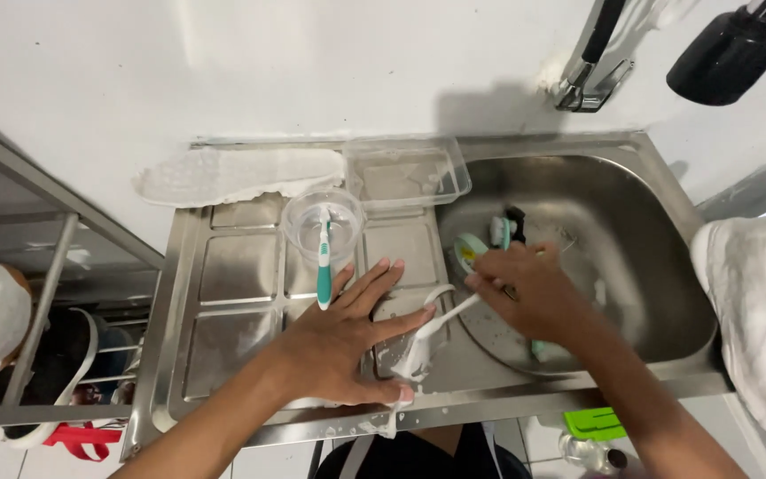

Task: The person scrubs a white shoe lace with a toothbrush over a stainless steel sink. They repeatedly scrub the lace, rinse it under running water, and wring it out to remove excess water.

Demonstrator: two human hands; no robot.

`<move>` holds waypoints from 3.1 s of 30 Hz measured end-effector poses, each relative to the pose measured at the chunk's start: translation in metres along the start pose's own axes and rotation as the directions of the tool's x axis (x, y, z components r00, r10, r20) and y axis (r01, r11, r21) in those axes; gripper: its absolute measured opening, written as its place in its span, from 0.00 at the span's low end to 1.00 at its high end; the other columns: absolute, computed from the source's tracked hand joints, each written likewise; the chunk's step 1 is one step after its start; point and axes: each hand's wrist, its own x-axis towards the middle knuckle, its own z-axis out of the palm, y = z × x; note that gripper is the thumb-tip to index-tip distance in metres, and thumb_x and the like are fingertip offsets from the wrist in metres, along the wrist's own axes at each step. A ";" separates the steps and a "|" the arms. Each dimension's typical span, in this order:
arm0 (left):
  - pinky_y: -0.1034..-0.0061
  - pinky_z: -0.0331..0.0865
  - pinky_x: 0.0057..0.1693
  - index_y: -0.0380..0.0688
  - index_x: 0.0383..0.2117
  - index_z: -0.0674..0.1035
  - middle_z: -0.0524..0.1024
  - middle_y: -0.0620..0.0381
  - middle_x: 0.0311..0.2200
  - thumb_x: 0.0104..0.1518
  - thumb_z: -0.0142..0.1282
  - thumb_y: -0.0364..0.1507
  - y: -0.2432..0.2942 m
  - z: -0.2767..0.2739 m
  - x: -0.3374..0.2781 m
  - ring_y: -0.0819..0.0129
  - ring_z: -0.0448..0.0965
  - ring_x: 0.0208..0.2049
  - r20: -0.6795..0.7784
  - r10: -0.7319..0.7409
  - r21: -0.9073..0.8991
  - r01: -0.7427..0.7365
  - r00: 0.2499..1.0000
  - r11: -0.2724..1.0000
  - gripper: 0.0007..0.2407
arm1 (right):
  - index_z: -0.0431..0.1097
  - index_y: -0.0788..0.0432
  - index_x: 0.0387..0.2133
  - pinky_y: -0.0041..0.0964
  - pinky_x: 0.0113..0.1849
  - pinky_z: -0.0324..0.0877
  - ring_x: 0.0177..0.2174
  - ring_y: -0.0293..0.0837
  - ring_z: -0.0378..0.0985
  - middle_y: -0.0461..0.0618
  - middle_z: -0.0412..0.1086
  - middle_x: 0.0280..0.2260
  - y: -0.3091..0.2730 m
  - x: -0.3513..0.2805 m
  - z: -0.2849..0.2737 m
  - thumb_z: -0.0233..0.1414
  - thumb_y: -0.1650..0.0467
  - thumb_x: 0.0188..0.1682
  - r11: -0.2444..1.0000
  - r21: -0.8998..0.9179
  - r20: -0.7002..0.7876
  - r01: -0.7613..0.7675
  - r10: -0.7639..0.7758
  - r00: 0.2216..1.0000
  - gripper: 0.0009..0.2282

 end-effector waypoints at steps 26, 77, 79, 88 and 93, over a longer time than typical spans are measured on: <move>0.56 0.08 0.69 0.71 0.73 0.46 0.14 0.53 0.73 0.52 0.46 0.57 0.014 -0.014 -0.006 0.66 0.07 0.72 0.078 -0.074 -0.010 0.075 0.994 0.997 0.39 | 0.69 0.45 0.25 0.48 0.50 0.51 0.30 0.40 0.72 0.34 0.72 0.24 -0.035 -0.002 -0.008 0.45 0.60 0.56 0.998 0.056 0.074 0.040 -0.045 0.996 0.11; 0.56 0.07 0.69 0.71 0.73 0.42 0.12 0.48 0.72 0.53 0.47 0.56 0.012 -0.010 -0.003 0.63 0.06 0.72 0.106 -0.064 0.011 0.063 0.992 0.998 0.41 | 0.66 0.45 0.25 0.45 0.46 0.57 0.27 0.40 0.70 0.35 0.69 0.24 -0.009 -0.011 0.001 0.41 0.62 0.57 0.998 0.040 0.033 -0.057 0.056 0.998 0.11; 0.56 0.07 0.69 0.71 0.73 0.42 0.12 0.49 0.72 0.54 0.48 0.55 0.012 -0.011 -0.004 0.63 0.06 0.72 0.074 -0.060 -0.001 0.060 0.995 0.998 0.40 | 0.62 0.47 0.22 0.45 0.46 0.56 0.23 0.40 0.67 0.36 0.63 0.21 -0.004 -0.009 0.000 0.43 0.61 0.57 0.999 0.007 -0.081 -0.053 0.053 0.995 0.13; 0.44 0.46 0.68 0.49 0.58 0.76 0.61 0.43 0.66 0.62 0.54 0.40 0.005 0.020 -0.006 0.48 0.55 0.68 -0.363 0.258 0.086 -0.243 0.896 0.966 0.19 | 0.62 0.54 0.23 0.44 0.29 0.58 0.20 0.46 0.67 0.48 0.64 0.17 0.019 -0.023 -0.015 0.47 0.63 0.56 0.882 0.212 -0.151 -0.422 0.456 0.877 0.13; 0.66 0.69 0.34 0.45 0.30 0.77 0.71 0.57 0.32 0.65 0.56 0.30 0.003 0.033 0.005 0.62 0.72 0.33 -0.522 0.453 0.400 -0.261 0.723 0.878 0.06 | 0.65 0.56 0.25 0.46 0.29 0.59 0.25 0.48 0.70 0.52 0.68 0.24 -0.016 -0.004 -0.004 0.44 0.65 0.56 0.889 0.193 0.023 -0.415 0.419 0.908 0.12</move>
